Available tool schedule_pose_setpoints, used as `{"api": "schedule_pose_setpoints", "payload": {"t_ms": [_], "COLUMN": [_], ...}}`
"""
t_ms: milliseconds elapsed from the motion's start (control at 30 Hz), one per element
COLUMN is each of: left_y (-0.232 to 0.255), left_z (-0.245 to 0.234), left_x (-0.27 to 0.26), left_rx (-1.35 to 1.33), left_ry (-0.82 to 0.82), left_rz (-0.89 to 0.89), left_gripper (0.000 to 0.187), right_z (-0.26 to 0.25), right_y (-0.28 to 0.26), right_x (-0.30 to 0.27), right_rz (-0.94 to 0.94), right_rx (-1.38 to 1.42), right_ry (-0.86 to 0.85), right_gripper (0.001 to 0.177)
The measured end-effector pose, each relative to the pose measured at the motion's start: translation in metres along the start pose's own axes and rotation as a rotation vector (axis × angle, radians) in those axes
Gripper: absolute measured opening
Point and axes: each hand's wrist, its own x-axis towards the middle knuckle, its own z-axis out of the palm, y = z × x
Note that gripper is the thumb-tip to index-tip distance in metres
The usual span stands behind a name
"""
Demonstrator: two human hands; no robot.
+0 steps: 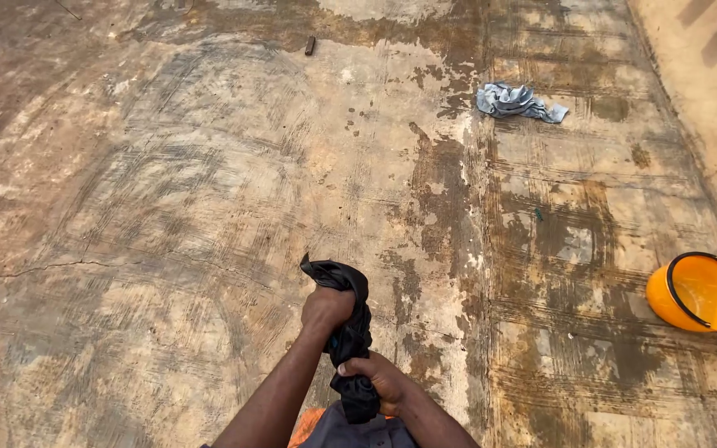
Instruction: Wringing out a hand-washed black shirt and hanging it on a clothesline to dry.
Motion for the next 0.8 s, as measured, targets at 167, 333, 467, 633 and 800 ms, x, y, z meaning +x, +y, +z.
{"api": "schedule_pose_setpoints", "payload": {"t_ms": [167,333,467,633,800], "left_y": [0.091,0.158,0.182,0.198,0.195], "left_z": [-0.047,-0.121,-0.153,-0.113,-0.092], "left_x": [0.030,0.072,0.142,0.248,0.322], "left_rx": [0.001,-0.335,-0.858,-1.252,-1.366], "left_ry": [-0.187,-0.548,-0.887,-0.822,-0.910], "left_rz": [0.121,0.235,0.454,0.394,0.018], "left_gripper": [0.061,0.057,0.055,0.054,0.064], "right_z": [0.009,0.012,0.011,0.038,0.048], "right_y": [-0.108,-0.194,-0.266,-0.353,-0.414], "right_x": [-0.016,0.010,0.051,0.117,0.202], "right_rz": [-0.069,-0.196,-0.256,-0.327,-0.322], "right_rx": [0.037,0.101,0.220,0.224,0.235], "right_ry": [-0.110,-0.271,-0.456,-0.563,-0.452], "right_gripper": [0.043,0.067,0.078,0.081,0.075]}}
